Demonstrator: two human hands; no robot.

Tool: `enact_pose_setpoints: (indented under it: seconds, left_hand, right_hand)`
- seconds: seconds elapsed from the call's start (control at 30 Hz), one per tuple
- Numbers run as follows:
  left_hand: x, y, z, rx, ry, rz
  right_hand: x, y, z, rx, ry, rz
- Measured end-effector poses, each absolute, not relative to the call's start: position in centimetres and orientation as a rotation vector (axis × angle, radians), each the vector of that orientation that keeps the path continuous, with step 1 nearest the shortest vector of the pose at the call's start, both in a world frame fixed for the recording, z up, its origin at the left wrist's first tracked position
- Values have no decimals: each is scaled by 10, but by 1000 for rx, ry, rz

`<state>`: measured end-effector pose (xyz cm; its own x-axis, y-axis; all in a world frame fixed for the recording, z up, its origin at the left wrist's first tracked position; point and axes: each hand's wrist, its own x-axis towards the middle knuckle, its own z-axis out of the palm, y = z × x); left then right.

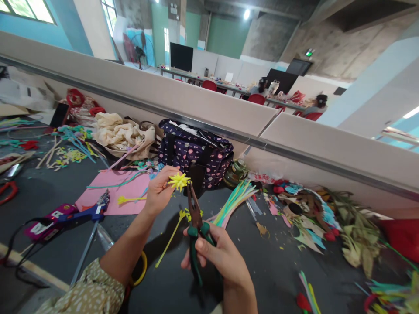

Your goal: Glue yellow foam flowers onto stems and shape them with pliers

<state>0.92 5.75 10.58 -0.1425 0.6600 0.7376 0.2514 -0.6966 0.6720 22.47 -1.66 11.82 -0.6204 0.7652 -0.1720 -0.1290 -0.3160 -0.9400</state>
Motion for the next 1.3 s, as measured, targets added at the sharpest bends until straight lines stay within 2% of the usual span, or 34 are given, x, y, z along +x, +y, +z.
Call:
enact_pose_setpoints:
  seconds: [0.63,1.3]
  left_hand:
    - [10,55,110,1901,973,1827]
    - [9,55,110,1631,885,1746]
  right_hand:
    - [228,-16,115,-868,-1416,1956]
    - [222,-14,115,-1016,-1685,1620]
